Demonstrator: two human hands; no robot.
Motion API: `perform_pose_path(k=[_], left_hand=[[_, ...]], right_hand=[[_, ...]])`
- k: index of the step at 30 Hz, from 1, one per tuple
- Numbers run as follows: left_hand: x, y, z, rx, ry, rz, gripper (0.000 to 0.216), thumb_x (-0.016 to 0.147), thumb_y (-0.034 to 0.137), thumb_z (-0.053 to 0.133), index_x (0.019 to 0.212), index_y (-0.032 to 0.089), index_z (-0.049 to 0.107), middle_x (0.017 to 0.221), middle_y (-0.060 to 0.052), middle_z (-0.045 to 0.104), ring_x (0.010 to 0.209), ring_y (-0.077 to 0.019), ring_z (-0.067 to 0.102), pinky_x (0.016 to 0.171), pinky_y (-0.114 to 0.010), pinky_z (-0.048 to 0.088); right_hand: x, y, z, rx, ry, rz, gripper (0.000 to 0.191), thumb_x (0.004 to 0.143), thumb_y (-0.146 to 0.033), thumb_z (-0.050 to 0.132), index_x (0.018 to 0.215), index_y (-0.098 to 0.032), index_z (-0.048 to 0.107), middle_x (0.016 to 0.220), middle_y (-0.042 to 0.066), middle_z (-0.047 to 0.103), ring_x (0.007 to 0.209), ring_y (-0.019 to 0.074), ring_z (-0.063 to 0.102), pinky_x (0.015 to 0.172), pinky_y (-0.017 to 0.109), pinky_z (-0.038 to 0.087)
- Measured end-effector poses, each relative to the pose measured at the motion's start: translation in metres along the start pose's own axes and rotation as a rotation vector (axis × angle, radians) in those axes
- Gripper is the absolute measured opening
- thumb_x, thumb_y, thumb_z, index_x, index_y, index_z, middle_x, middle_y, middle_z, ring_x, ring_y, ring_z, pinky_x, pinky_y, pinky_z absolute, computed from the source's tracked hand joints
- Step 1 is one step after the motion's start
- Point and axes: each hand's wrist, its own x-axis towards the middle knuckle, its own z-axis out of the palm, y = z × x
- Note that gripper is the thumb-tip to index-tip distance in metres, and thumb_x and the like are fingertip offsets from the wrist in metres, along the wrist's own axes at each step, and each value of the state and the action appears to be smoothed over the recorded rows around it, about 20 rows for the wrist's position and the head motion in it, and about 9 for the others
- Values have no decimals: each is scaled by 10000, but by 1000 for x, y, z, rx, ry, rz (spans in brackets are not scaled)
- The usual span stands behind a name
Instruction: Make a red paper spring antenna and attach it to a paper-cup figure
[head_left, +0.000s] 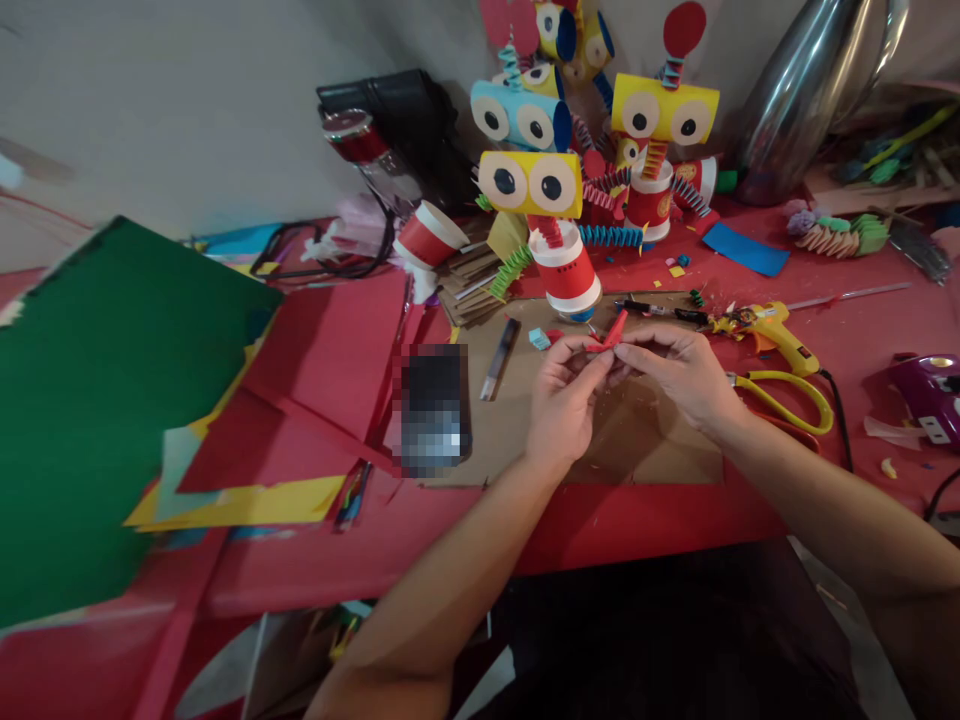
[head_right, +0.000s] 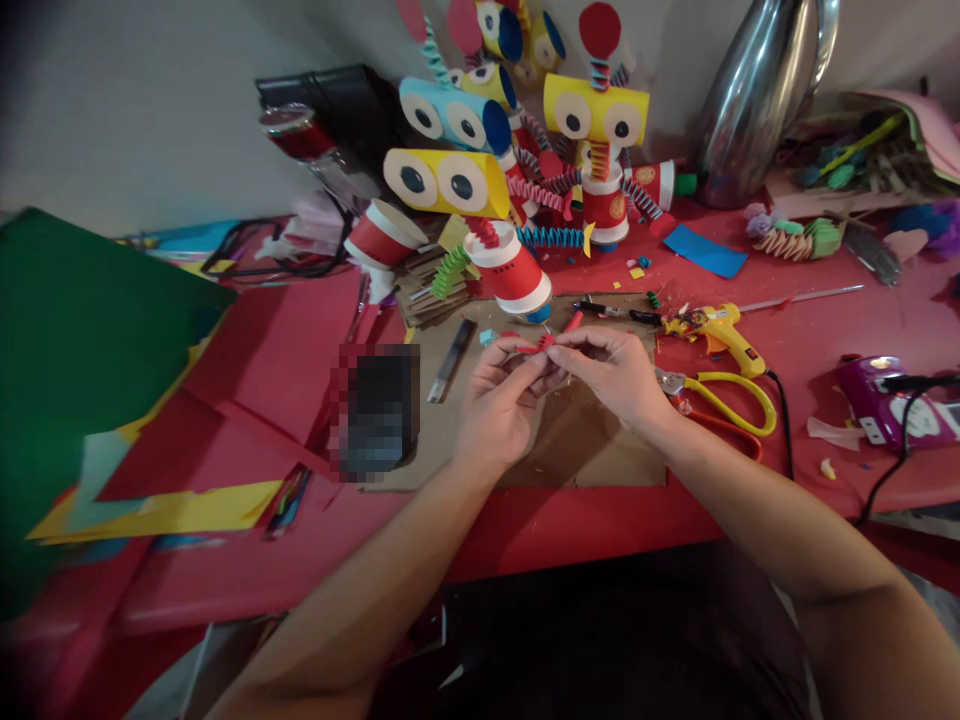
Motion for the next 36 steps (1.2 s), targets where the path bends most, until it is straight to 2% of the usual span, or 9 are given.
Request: perform_pose_path(k=[6, 16, 24, 28, 31, 33, 36], left_hand=[[4, -1, -5, -35, -11, -64, 74, 745, 167, 688, 742, 223, 640, 707, 28, 710, 734, -146, 721, 780, -307, 605], [7, -1, -9, -12, -57, -160, 182, 710, 184, 799, 731, 203, 619, 672, 33, 702, 687, -143, 724, 776, -308, 621], [8, -1, -7, -9, -73, -114, 245, 629, 204, 856, 744, 210, 639, 664, 46, 708, 642, -122, 703, 691, -254, 616], [7, -1, -5, -17, -19, -46, 219, 661, 212, 834, 746, 220, 632, 668, 55, 702, 600, -94, 673, 643, -212, 589], [5, -2, -3, -36, 0, 3, 204, 681, 203, 818, 752, 227, 628, 673, 65, 693, 590, -77, 654, 605, -182, 556], [4, -3, -1, -45, -2, 19, 202, 685, 209, 818, 760, 230, 632, 676, 67, 691, 592, -78, 654, 611, -186, 553], [3, -5, 0, -52, -19, 25, 205, 680, 245, 828, 779, 231, 649, 693, 56, 702, 614, -94, 670, 662, -221, 573]], right_hand=[[3, 1, -4, -44, 16, 8, 225, 669, -410, 818, 753, -215, 743, 783, 4, 738, 731, 139, 677, 757, 315, 571], [3, -3, -3, -79, 14, 33, 256, 615, -438, 827, 695, -212, 737, 695, -8, 717, 655, 135, 654, 691, 308, 561], [2, -5, -4, -80, 10, 12, 217, 640, -411, 811, 684, -209, 747, 698, 0, 723, 648, 131, 647, 684, 298, 547], [0, -7, -2, -13, -16, -1, 191, 677, -401, 796, 735, -222, 766, 734, -5, 737, 692, 132, 666, 742, 304, 551], [-2, -7, 0, -1, 1, 8, 194, 636, -334, 831, 787, -227, 772, 785, -8, 751, 721, 136, 682, 759, 304, 557], [-3, -7, 0, -1, 2, 3, 195, 627, -306, 832, 793, -223, 771, 787, -8, 753, 711, 139, 687, 747, 308, 567], [-3, -5, 0, -15, -8, -26, 129, 687, -304, 776, 782, -217, 766, 772, -7, 751, 698, 141, 688, 741, 319, 580]])
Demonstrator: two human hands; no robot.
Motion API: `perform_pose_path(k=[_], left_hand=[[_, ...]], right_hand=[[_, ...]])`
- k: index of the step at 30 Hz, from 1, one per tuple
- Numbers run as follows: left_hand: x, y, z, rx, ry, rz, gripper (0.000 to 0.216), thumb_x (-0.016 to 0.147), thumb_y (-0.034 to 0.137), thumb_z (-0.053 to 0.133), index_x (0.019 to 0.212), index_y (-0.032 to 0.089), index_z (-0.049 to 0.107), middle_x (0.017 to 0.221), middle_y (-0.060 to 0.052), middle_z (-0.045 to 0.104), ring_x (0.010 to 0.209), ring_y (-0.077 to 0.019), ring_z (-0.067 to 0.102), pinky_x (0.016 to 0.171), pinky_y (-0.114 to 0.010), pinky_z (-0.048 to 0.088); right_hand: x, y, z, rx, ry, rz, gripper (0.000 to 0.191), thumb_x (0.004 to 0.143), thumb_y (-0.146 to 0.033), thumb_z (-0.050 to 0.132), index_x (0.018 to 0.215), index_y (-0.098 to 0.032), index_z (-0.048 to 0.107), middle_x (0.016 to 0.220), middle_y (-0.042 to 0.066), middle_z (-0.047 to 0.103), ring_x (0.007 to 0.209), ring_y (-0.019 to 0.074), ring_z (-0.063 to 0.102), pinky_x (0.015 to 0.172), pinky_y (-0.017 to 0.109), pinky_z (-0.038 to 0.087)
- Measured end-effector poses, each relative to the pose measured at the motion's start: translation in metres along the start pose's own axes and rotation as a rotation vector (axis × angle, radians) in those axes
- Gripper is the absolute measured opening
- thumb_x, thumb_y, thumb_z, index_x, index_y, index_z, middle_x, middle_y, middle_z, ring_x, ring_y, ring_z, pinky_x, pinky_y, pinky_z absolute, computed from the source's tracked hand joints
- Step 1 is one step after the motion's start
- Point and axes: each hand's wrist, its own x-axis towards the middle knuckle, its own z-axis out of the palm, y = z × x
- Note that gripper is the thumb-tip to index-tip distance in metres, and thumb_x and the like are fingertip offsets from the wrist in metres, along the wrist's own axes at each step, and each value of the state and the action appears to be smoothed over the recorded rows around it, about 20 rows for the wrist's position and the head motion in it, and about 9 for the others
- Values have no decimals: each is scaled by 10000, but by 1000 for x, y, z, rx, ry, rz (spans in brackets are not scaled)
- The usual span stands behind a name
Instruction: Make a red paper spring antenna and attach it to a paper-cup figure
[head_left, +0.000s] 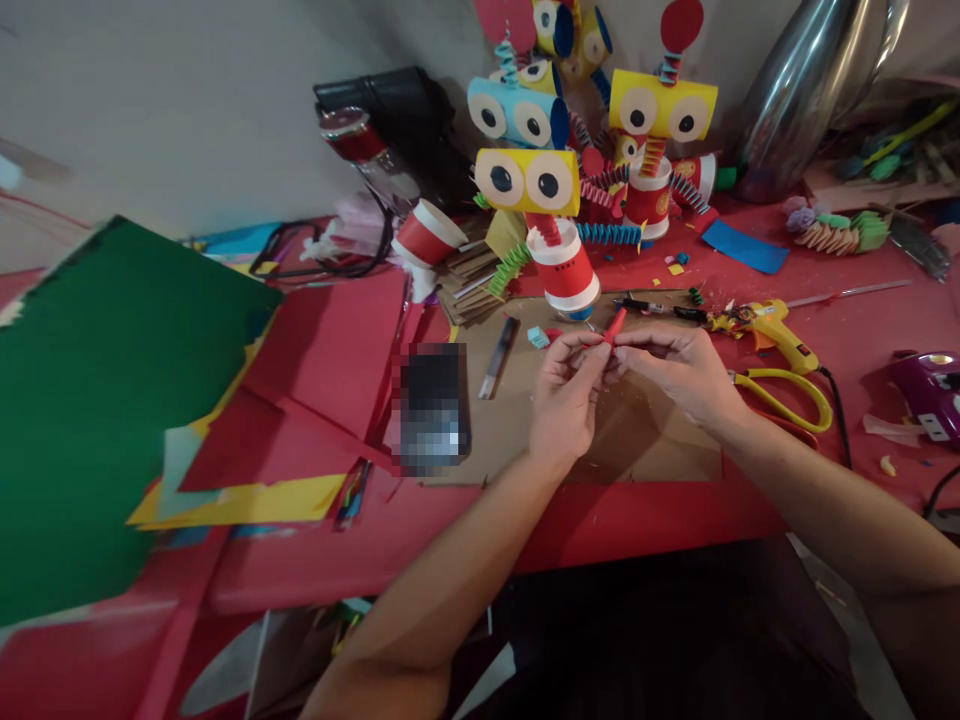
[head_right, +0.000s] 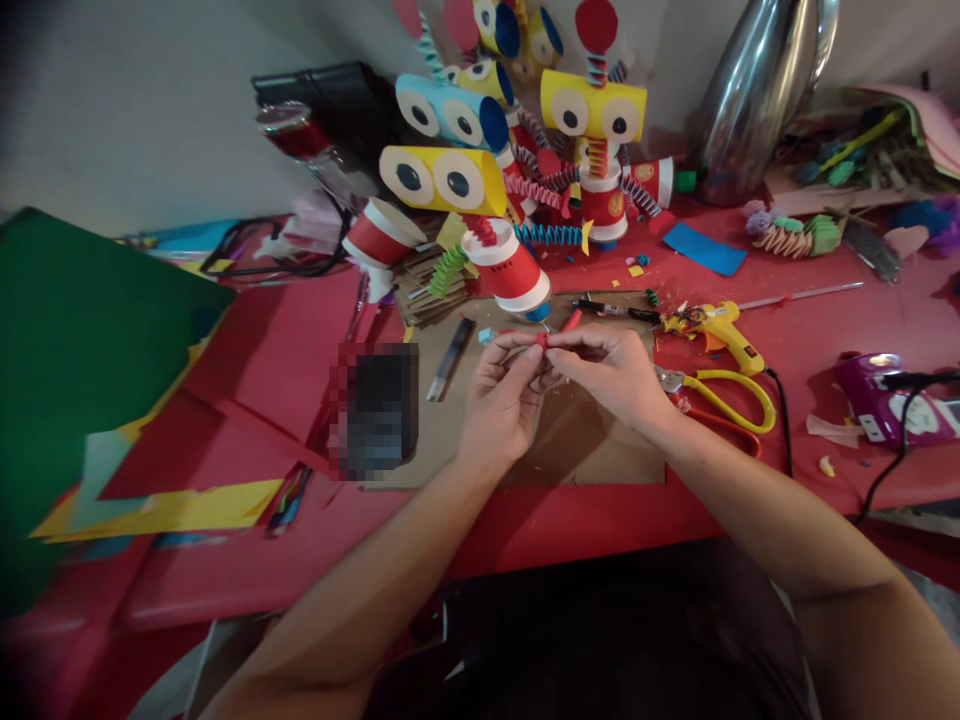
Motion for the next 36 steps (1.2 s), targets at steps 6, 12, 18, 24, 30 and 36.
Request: perform_pose_path(k=[6, 12, 18, 24, 30, 36], left_hand=[[0, -4, -3, -4, -14, 20, 228, 668, 273, 839, 813, 226, 669, 708, 52, 704, 644, -97, 676, 703, -242, 585], [4, 1, -6, -42, -11, -153, 71, 752, 172, 737, 772, 209, 680, 714, 34, 725, 641, -110, 699, 693, -245, 606], [7, 15, -5, 17, -52, -352, 43, 786, 139, 680, 764, 176, 684, 656, 4, 722, 629, -148, 724, 663, -272, 623], [9, 20, -10, 155, -70, -381, 92, 706, 124, 750, 777, 172, 717, 700, -16, 746, 695, -182, 743, 733, -323, 621], [13, 23, -7, 114, 53, -420, 114, 700, 33, 712, 691, 145, 727, 668, -25, 741, 654, -150, 724, 712, -277, 616], [12, 24, -1, 48, 135, -438, 197, 730, -22, 630, 653, 137, 717, 604, -13, 717, 537, -93, 670, 618, -187, 581]], right_hand=[[0, 5, 0, -70, 21, -36, 151, 723, -305, 741, 834, -205, 766, 823, 10, 759, 735, 141, 690, 754, 309, 574], [4, 4, -7, -227, -30, -100, 126, 760, -292, 693, 814, -224, 785, 803, 11, 761, 732, 151, 681, 726, 307, 561], [10, -8, -18, -345, -138, -63, 168, 745, -356, 706, 775, -208, 781, 796, 20, 755, 739, 150, 659, 696, 284, 526], [12, -9, -21, -420, -173, -38, 180, 764, -344, 661, 764, -196, 763, 747, 16, 732, 698, 139, 632, 640, 267, 493], [10, -10, -17, -429, -149, -13, 166, 761, -330, 658, 755, -192, 749, 747, 10, 728, 693, 136, 627, 640, 265, 482], [8, -6, -12, -272, -132, 34, 224, 744, -407, 704, 763, -187, 740, 772, 17, 726, 723, 142, 633, 711, 290, 497]])
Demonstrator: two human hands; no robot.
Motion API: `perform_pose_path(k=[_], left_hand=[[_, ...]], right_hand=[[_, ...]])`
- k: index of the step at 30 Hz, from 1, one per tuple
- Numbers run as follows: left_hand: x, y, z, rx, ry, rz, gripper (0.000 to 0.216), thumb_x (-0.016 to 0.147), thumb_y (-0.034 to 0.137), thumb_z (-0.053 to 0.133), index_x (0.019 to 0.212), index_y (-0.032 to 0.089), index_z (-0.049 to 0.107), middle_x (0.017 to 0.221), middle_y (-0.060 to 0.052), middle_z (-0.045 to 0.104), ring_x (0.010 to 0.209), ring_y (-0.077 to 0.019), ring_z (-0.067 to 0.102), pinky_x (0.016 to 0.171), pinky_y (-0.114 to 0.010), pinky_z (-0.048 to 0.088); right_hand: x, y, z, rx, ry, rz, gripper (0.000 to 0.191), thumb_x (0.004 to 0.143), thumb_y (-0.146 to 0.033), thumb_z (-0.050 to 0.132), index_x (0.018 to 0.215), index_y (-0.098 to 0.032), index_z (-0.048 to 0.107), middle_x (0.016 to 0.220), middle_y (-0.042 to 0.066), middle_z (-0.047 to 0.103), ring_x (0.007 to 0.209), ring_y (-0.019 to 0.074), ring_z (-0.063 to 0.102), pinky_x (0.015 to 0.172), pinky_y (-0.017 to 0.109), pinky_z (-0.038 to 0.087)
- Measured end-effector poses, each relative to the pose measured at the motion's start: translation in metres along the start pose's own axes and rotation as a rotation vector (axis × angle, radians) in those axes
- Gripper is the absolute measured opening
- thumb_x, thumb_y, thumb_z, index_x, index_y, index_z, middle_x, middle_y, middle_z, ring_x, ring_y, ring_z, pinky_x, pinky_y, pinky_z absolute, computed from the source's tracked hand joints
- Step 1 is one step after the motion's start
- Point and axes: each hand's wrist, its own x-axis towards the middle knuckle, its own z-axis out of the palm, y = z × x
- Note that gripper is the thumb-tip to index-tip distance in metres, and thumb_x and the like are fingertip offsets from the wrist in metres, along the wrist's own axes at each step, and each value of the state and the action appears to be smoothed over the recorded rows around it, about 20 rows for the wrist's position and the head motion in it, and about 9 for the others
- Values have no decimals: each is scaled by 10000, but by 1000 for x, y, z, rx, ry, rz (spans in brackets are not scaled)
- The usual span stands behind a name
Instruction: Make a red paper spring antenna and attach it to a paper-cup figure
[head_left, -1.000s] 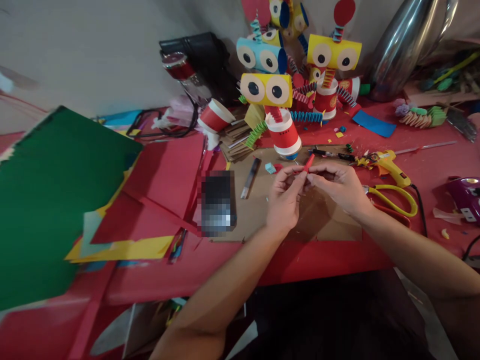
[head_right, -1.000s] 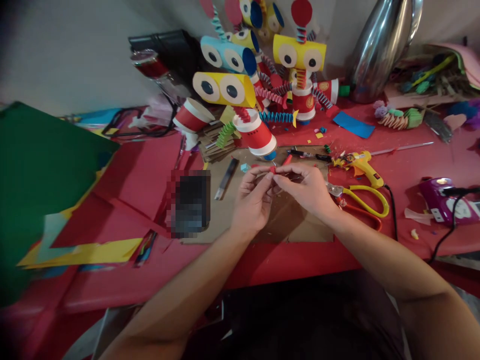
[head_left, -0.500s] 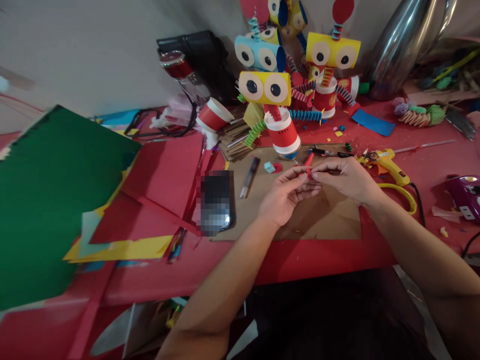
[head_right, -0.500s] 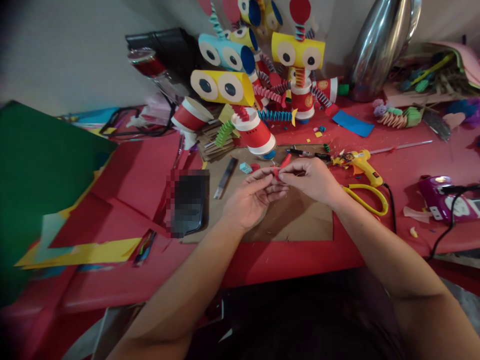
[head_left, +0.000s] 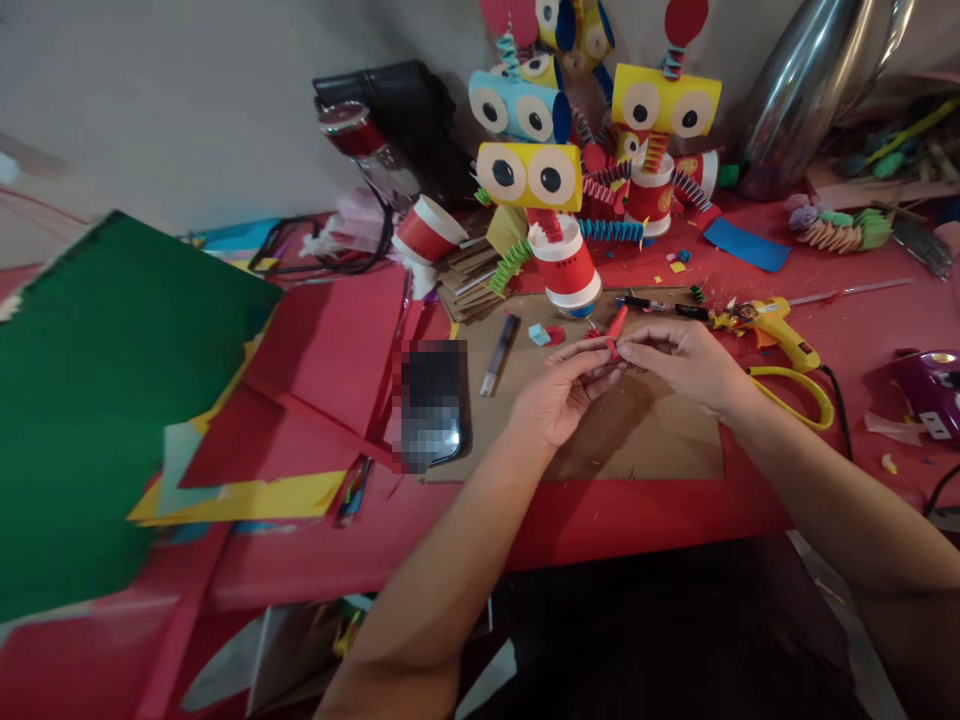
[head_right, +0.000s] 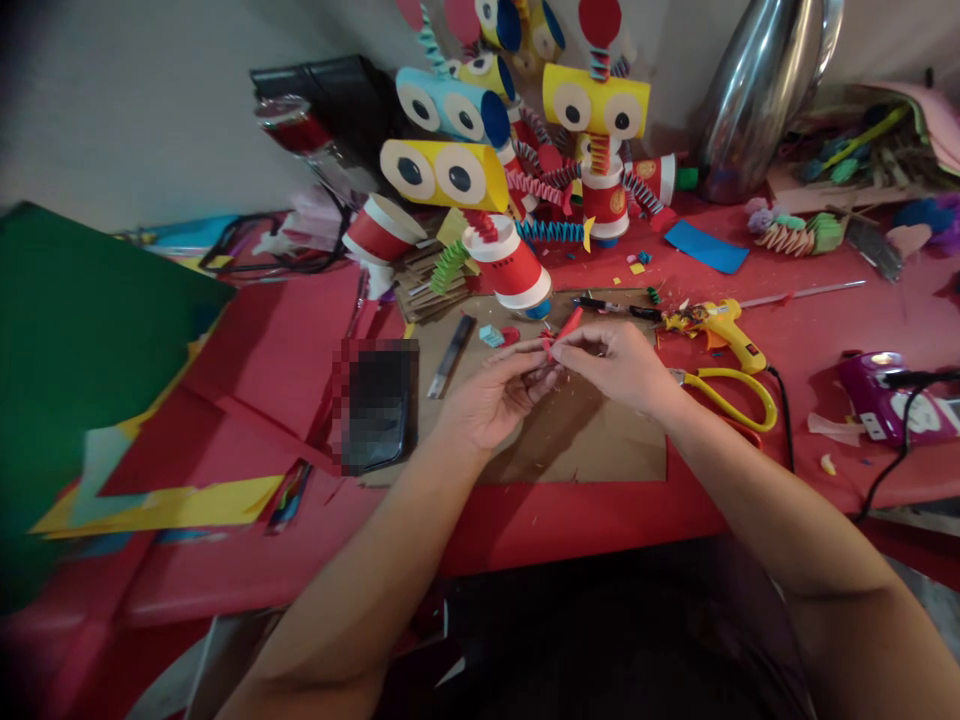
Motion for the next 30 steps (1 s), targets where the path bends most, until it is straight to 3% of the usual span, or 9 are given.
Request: perform_pose_path(k=[4, 10, 15, 19, 30], left_hand=[[1, -7, 1, -70, 42, 92, 201, 714, -15, 644, 630, 160, 697, 604, 21, 711, 542, -70, 657, 587, -155, 555], [-2, -20, 6, -185, 31, 204, 192, 708, -1, 672, 637, 177, 675, 662, 31, 734, 642, -72, 692, 702, -173, 569], [-3, -18, 5, -200, 18, 156, 217, 754, -12, 638, 636, 168, 666, 654, 29, 724, 628, -72, 691, 691, -173, 574], [-1, -15, 1, -147, 21, 89, 249, 801, 3, 604, 621, 170, 646, 628, 32, 700, 592, -66, 671, 659, -164, 571], [2, -8, -4, -33, -84, 75, 202, 706, -5, 710, 628, 160, 624, 617, 47, 677, 583, -64, 674, 632, -145, 582]], right_hand=[[-4, 8, 14, 158, 109, 6, 221, 680, -368, 771, 806, -191, 734, 806, 10, 729, 731, 137, 641, 732, 293, 504], [-6, 18, 25, 183, 251, -65, 162, 751, -346, 707, 829, -220, 773, 831, 14, 749, 787, 149, 658, 797, 322, 520], [-3, 15, 19, 169, 250, -40, 145, 716, -343, 726, 798, -242, 790, 795, -1, 761, 761, 153, 661, 768, 319, 531], [-3, 9, 13, 185, 171, 34, 123, 684, -329, 748, 766, -247, 790, 809, 2, 774, 769, 153, 673, 794, 325, 535], [-3, 1, 3, 166, 113, 68, 145, 634, -330, 798, 736, -228, 789, 771, 5, 757, 731, 138, 654, 728, 293, 524]])
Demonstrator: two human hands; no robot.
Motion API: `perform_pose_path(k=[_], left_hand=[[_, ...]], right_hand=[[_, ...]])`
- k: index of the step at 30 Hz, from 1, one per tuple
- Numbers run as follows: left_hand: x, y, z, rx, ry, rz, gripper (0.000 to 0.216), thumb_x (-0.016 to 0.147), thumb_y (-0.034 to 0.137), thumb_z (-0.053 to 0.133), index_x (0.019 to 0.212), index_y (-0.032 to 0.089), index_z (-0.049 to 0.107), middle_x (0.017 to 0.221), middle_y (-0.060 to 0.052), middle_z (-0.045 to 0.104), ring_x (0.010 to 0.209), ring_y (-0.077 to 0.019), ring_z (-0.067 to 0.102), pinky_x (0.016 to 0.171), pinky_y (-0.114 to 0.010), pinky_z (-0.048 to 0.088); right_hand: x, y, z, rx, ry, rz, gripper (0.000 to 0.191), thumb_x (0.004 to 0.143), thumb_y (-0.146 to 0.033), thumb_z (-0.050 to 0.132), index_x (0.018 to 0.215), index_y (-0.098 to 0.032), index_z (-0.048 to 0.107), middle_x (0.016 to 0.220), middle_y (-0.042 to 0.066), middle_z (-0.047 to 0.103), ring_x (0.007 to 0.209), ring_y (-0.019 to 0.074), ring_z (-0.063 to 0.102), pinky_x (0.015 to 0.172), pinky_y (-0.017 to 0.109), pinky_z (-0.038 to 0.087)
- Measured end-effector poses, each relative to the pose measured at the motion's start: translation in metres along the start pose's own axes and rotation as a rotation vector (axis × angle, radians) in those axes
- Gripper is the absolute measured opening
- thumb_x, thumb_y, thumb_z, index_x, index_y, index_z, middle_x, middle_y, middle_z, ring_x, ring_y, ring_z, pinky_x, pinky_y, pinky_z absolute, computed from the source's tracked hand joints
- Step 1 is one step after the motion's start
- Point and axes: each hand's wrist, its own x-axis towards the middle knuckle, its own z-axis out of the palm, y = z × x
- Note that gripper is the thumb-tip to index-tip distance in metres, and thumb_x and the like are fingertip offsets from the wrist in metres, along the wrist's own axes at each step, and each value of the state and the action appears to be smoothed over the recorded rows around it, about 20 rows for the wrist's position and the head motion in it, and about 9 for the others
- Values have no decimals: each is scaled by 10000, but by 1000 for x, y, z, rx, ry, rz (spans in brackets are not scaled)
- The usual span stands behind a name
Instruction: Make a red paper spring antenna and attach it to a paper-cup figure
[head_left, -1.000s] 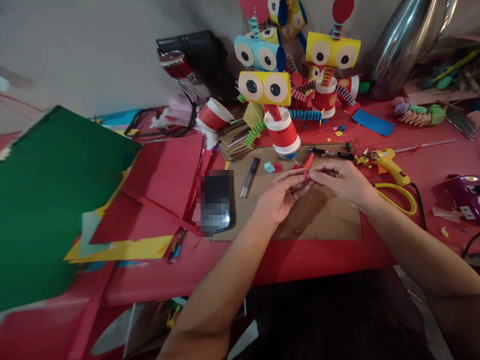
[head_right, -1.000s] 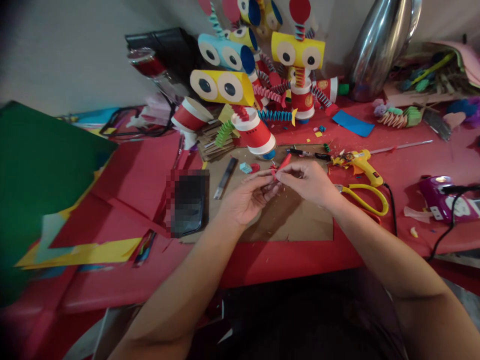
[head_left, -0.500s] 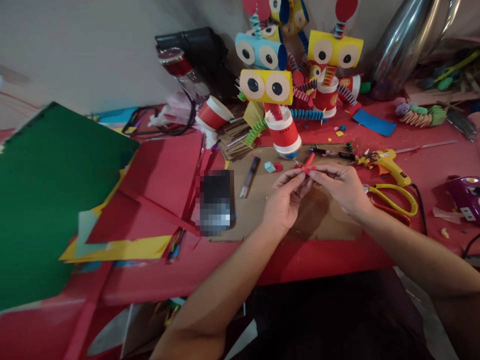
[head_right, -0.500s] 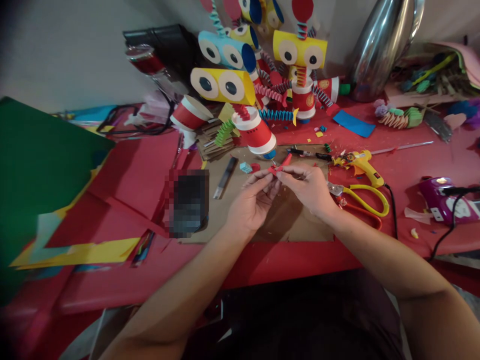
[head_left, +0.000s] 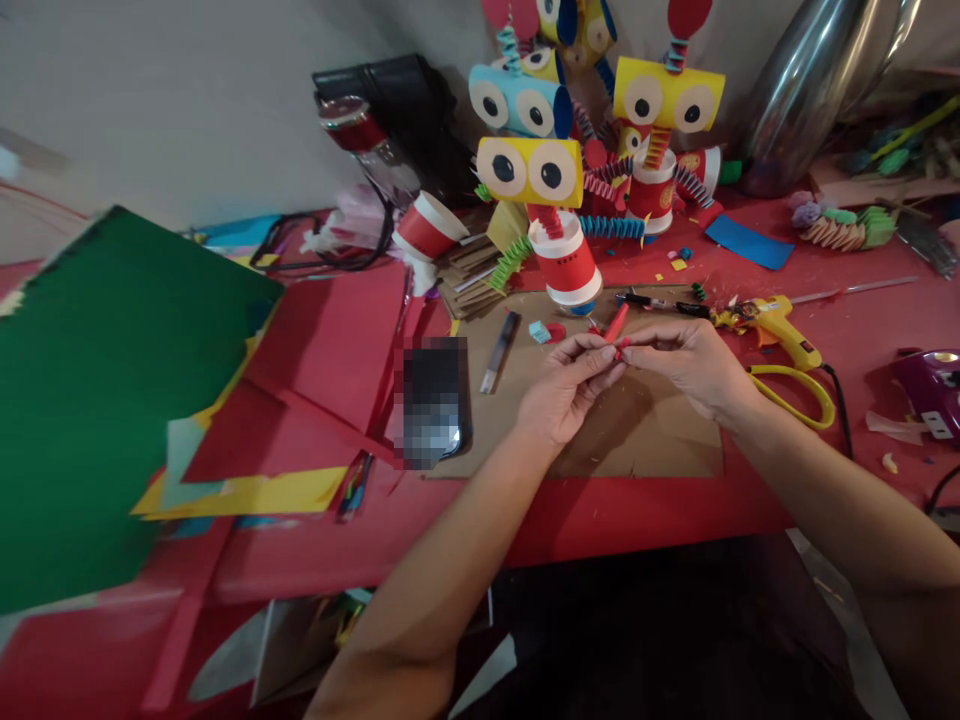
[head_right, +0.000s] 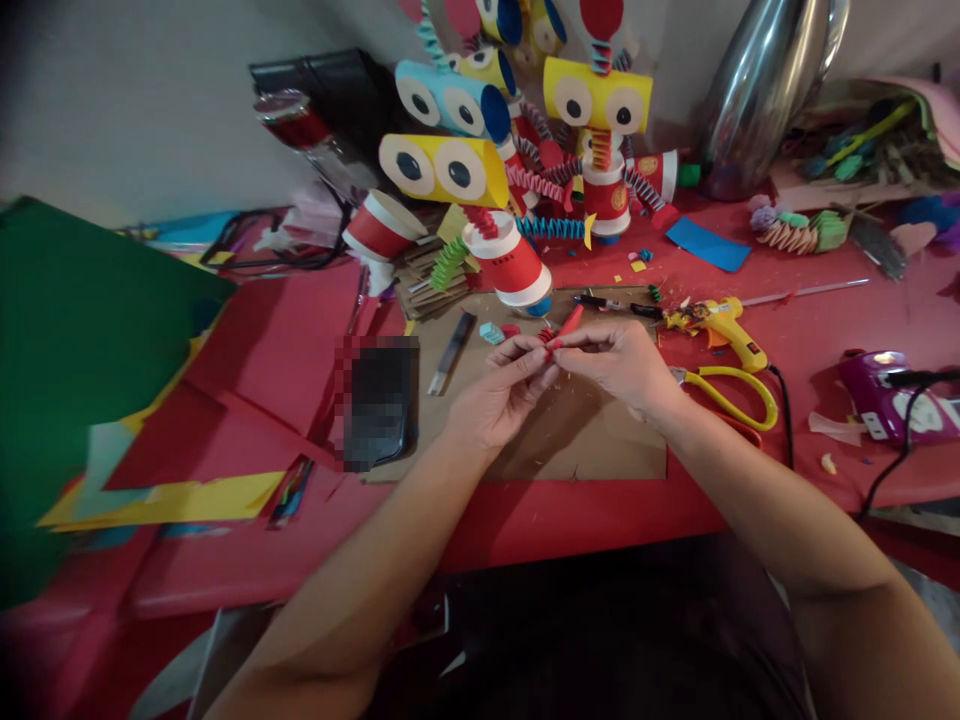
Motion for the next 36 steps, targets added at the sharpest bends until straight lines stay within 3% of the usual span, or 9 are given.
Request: perform_pose_path(k=[5, 13, 17, 21, 27, 36], left_hand=[[0, 1, -1, 76, -62, 66, 207, 627, 66, 808, 651, 156, 623, 614, 50, 681, 575, -70, 671, 620, -157, 590], [0, -5, 3, 36, 29, 199, 236, 668, 24, 746, 643, 185, 575, 611, 72, 660, 595, -64, 659, 656, -179, 577], [-1, -9, 5, 32, 102, 241, 241, 676, 38, 735, 649, 200, 559, 577, 92, 610, 566, -58, 626, 687, -199, 568], [-2, -10, 5, 13, 88, 219, 213, 672, 70, 746, 663, 204, 582, 607, 84, 633, 617, -63, 645, 709, -198, 554], [-2, -9, 2, 17, 30, 188, 151, 646, 78, 733, 670, 197, 643, 678, 52, 703, 662, -73, 664, 731, -208, 553], [0, -5, -3, 104, -2, 90, 144, 642, 93, 736, 743, 196, 732, 738, 16, 739, 679, -98, 675, 747, -249, 566]], right_hand=[[0, 0, -3, -26, -28, -6, 145, 650, -335, 787, 738, -221, 786, 747, 7, 752, 713, 146, 665, 697, 299, 538], [-1, -1, 1, 6, -58, -47, 150, 705, -310, 752, 830, -244, 804, 889, 13, 779, 851, 160, 696, 848, 330, 540], [-1, 5, 5, 28, -7, -54, 202, 683, -315, 782, 868, -237, 796, 906, 16, 784, 862, 177, 712, 864, 359, 558], [0, 13, 6, 1, 73, -99, 161, 683, -308, 774, 823, -229, 789, 875, 19, 782, 828, 175, 709, 836, 362, 567], [1, 13, 4, -48, 83, -104, 136, 688, -319, 764, 780, -220, 780, 828, 23, 771, 777, 166, 693, 772, 337, 558], [2, 6, -1, -49, -10, 1, 186, 657, -358, 778, 760, -204, 759, 785, 15, 751, 742, 152, 674, 770, 327, 536]])
